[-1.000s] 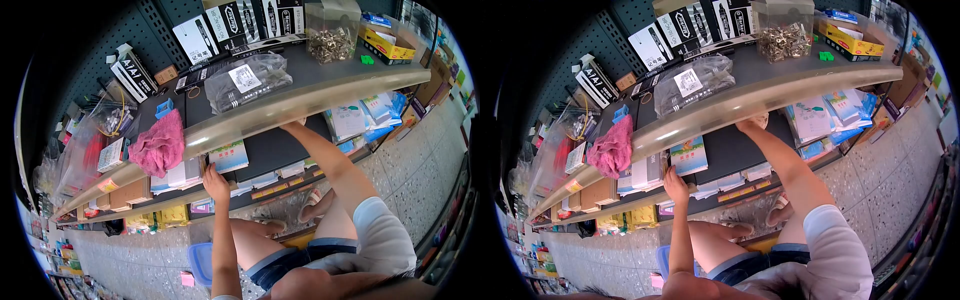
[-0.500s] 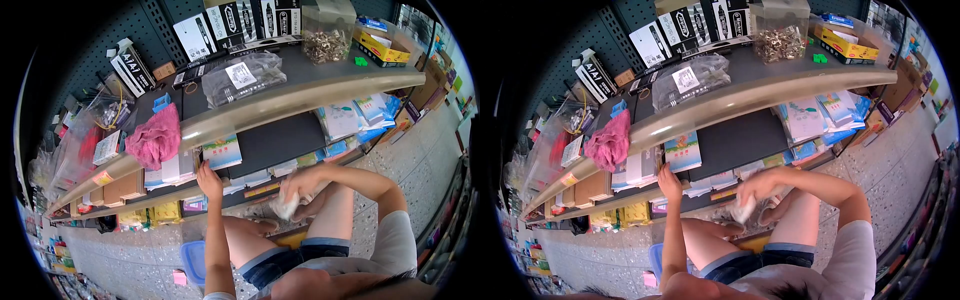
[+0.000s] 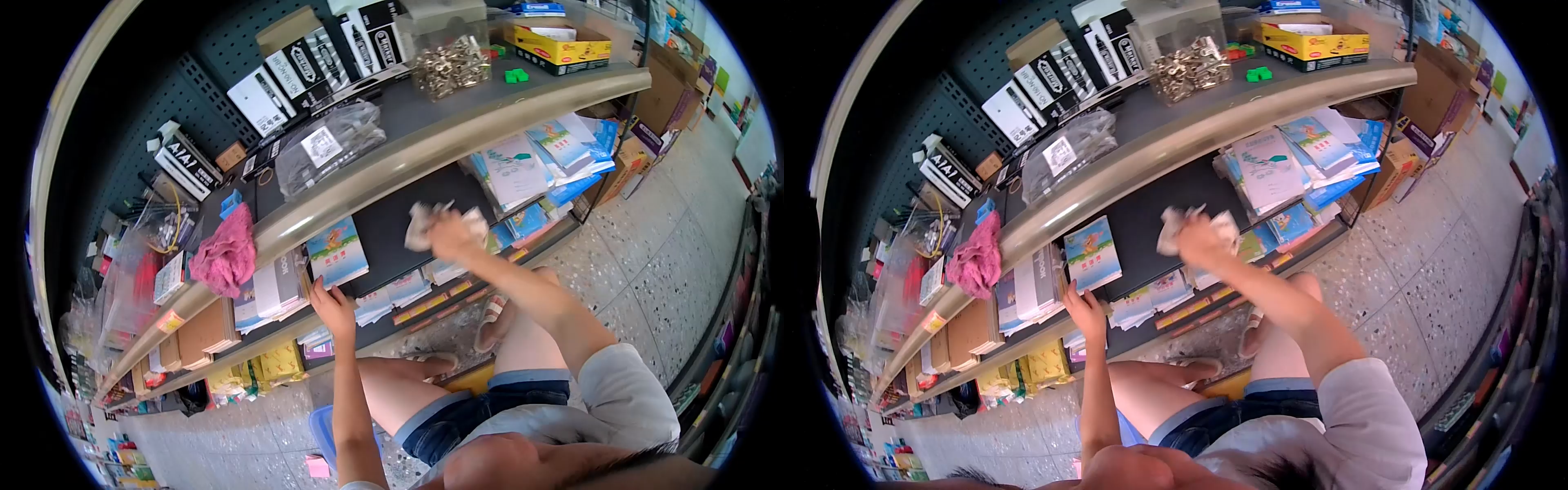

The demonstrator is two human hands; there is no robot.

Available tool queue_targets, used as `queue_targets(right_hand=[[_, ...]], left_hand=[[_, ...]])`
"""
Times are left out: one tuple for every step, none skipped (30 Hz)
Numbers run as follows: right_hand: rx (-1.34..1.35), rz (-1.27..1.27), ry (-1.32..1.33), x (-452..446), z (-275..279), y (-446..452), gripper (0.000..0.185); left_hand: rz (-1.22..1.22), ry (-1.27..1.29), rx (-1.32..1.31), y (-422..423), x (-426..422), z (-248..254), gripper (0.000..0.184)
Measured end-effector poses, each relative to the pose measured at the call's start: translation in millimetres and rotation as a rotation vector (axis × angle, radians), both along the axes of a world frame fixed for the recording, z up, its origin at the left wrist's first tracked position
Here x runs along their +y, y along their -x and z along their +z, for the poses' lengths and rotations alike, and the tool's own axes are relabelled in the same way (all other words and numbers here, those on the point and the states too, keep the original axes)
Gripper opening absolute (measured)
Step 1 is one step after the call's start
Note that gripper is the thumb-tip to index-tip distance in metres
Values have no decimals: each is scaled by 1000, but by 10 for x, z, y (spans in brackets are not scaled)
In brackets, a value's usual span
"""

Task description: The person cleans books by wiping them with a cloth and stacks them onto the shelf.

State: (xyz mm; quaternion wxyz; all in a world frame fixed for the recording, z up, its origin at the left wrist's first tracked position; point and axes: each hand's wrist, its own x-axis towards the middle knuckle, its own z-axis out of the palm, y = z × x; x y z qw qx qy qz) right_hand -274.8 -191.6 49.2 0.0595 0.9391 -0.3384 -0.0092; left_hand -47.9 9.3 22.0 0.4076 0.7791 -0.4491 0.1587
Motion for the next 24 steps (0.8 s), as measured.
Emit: queue_targets(right_hand=[[-13,156,-108,259,95,80,30],[-82,288,-199,564,282,195,36],[-65,282,-569,830,441,319,45],[37,325,-918,1000,509,392,52],[-16,446,-923,1156,214,484,57],[-137,533,-868,1241,-79,596,58],[-182,435,-871,1292,-133,686,58],[-225,333,-871,1310,-180,788,58],[-268,232,-866,1322,-227,892,58],[-371,193,-778,1332,-332,985,57],[-496,118,-857,1310,-433,1081,57],[-621,44,-934,1291,-503,1175,57],[-747,-30,-1010,1278,-610,1268,57],[-912,-71,-992,1274,-724,1357,54],[-1038,-225,-1166,1262,-727,1467,53],[-1158,-384,-1338,1255,-668,1578,52],[-1274,-549,-1507,1236,-642,1690,52],[-1481,-591,-1709,1211,-850,1806,55],[-1572,-603,-1752,1209,-865,1944,56],[-1664,-612,-1793,1197,-876,2079,58],[-1760,-619,-1832,1185,-885,2205,59],[-1798,-663,-1858,1186,-981,2325,60],[-1886,-659,-1893,1177,-1081,2439,59],[-1974,-653,-1927,1163,-1122,2533,59]], left_hand=[[2,31,-2,122,-38,44,35],[-24,25,59,232,-84,71,37],[-60,37,71,342,-150,100,37],[-95,46,83,451,-224,132,38],[-130,52,94,562,-284,166,38],[-169,54,136,685,-346,216,40],[-203,47,149,813,-408,272,40],[-239,42,164,955,-483,328,41],[-276,40,178,1087,-581,356,41],[-302,47,135,1203,-699,338,39],[-344,40,137,1334,-829,320,37],[-384,31,137,1489,-957,318,35],[-421,23,138,1642,-1086,315,33],[-466,-9,143,1794,-1235,315,30],[-507,-42,149,1945,-1384,307,28],[-546,-87,165,2090,-1537,282,27],[-540,-83,143,2239,-1695,247,25],[-561,-151,237,2341,-1874,159,26],[-582,-218,330,2432,-2040,100,28],[-532,-230,381,2526,-2180,40,30],[-483,-241,430,2612,-2305,10,31],[-434,-255,479,2675,-2405,8,34],[-405,-305,475,2697,-2493,6,34],[-376,-354,471,2695,-2572,14,35]])
